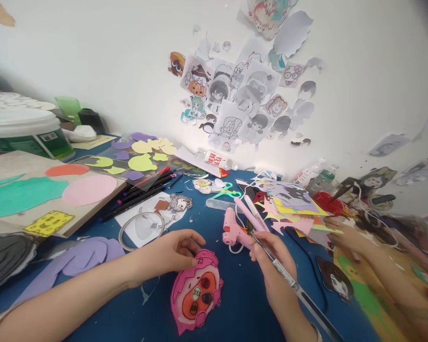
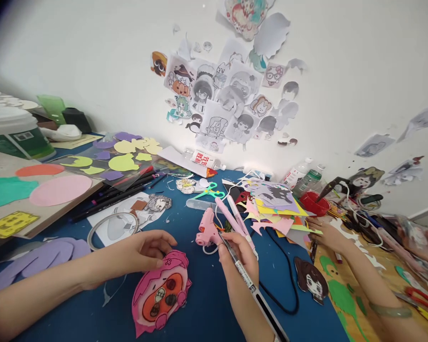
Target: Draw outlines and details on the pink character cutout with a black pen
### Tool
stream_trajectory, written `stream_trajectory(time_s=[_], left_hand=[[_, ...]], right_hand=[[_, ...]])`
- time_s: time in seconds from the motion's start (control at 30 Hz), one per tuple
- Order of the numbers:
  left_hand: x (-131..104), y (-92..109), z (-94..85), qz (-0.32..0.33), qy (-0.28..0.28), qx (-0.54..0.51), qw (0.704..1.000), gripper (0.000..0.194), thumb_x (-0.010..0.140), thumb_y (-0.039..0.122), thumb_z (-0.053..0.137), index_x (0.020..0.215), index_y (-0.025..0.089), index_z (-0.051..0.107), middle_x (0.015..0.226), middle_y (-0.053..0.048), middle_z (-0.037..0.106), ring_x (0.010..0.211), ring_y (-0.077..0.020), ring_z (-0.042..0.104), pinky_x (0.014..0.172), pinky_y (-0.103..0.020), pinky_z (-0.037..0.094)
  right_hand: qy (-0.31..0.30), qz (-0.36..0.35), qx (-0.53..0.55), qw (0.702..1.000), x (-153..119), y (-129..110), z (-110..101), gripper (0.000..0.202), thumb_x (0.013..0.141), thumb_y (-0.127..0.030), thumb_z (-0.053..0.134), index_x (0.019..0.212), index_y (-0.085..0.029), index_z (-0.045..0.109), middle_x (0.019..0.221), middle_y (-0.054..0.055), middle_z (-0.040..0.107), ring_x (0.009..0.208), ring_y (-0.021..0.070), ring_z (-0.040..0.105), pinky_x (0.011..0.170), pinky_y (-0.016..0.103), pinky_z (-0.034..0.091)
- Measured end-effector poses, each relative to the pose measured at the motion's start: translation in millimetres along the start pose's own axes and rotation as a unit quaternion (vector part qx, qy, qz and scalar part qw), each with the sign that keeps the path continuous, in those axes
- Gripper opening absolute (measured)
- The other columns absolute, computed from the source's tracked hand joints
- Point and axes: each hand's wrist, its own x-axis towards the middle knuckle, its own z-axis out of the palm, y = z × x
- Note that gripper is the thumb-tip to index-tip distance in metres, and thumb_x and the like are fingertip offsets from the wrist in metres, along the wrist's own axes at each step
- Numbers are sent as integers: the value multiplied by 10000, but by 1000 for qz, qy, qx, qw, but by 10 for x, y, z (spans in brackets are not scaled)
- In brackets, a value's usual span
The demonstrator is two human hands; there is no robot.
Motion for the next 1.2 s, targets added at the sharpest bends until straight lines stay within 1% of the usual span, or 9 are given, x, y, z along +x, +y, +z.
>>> stream_trajectory(time_s=[0.2, 0.4, 0.57, 0.67, 0.73, 0.83, 1.0, 1.1, 1.2], left_hand=[[-8, 16, 9, 13, 13, 17, 1000, 319, 967, 253, 745, 1259, 176, 643, 1199, -68, 681, 1100, -259, 677, 962, -485, 582], [4, 28, -42, 17, 68, 24, 997, 372, 994, 311, 719, 1327, 184, 614, 1269, -90, 666, 1159, -280, 667, 982, -507, 580], [104, 0, -35, 2, 96, 71, 993, 400, 1009, 318, 701, 1369, 189, 583, 1269, -92, 658, 1049, -246, 695, 885, -447, 621], [104, 37, -21, 0, 95, 136, 986, 445, 1000, 295, 712, 1406, 200, 555, 1294, -95, 640, 1035, -242, 691, 859, -431, 628], [60, 82, -20, 2, 81, 185, 979, 488, 992, 298, 722, 1434, 210, 534, 1300, -96, 635, 1034, -245, 688, 864, -440, 625], [-31, 144, -21, 9, 58, 251, 966, 579, 975, 328, 743, 1487, 232, 491, 1378, -112, 601, 1111, -279, 668, 936, -498, 601], [-124, 179, -21, 23, 18, 318, 948, 855, 904, 349, 809, 1607, 281, 327, 1619, -150, 388, 1353, -379, 527, 1081, -602, 504], [-159, 178, -13, 27, -8, 337, 941, 1071, 826, 392, 862, 1659, 283, 197, 1608, -160, 380, 1286, -346, 583, 994, -489, 564], [-192, 179, 19, 33, -11, 358, 933, 1195, 753, 410, 883, 1681, 295, 138, 1554, -126, 410, 1219, -310, 636, 893, -361, 573]], right_hand=[[1, 42, 22, 999, -62, 69, -26, 233, 1030, -256, 644, 1254, -281, 702, 933, 106, 739, 587, 236, 688, 496, 392, 609], [-13, 45, 58, 997, -46, 27, -70, 226, 1074, -278, 529, 1221, -306, 699, 918, 101, 722, 600, 233, 684, 555, 428, 634], [-97, 36, 87, 991, -35, -187, -3, 145, 1033, -304, 623, 1120, -308, 740, 1013, 108, 733, 651, 223, 709, 554, 380, 638], [-165, 24, 104, 980, -37, -363, 83, 97, 1006, -317, 681, 969, -293, 767, 889, 83, 741, 718, 226, 738, 590, 331, 644], [-198, 16, 121, 973, -44, -477, 157, 182, 1026, -381, 660, 911, -270, 745, 772, 51, 722, 658, 194, 724, 570, 289, 627], [-212, 14, 134, 968, -75, -618, 278, 352, 1084, -453, 554, 835, -224, 652, 685, 7, 694, 567, 132, 682, 538, 218, 577], [-218, -2, 86, 972, -173, -708, 403, 325, 1042, -342, 617, 752, -198, 588, 614, -22, 661, 553, 109, 653, 553, 181, 513], [-242, -14, 54, 969, -221, -683, 393, 375, 1035, -262, 562, 669, -200, 510, 574, -24, 616, 515, 104, 611, 520, 198, 470], [-281, -9, 22, 960, -256, -634, 335, 383, 1055, -230, 508, 675, -221, 553, 619, -6, 639, 553, 117, 631, 550, 228, 492]])
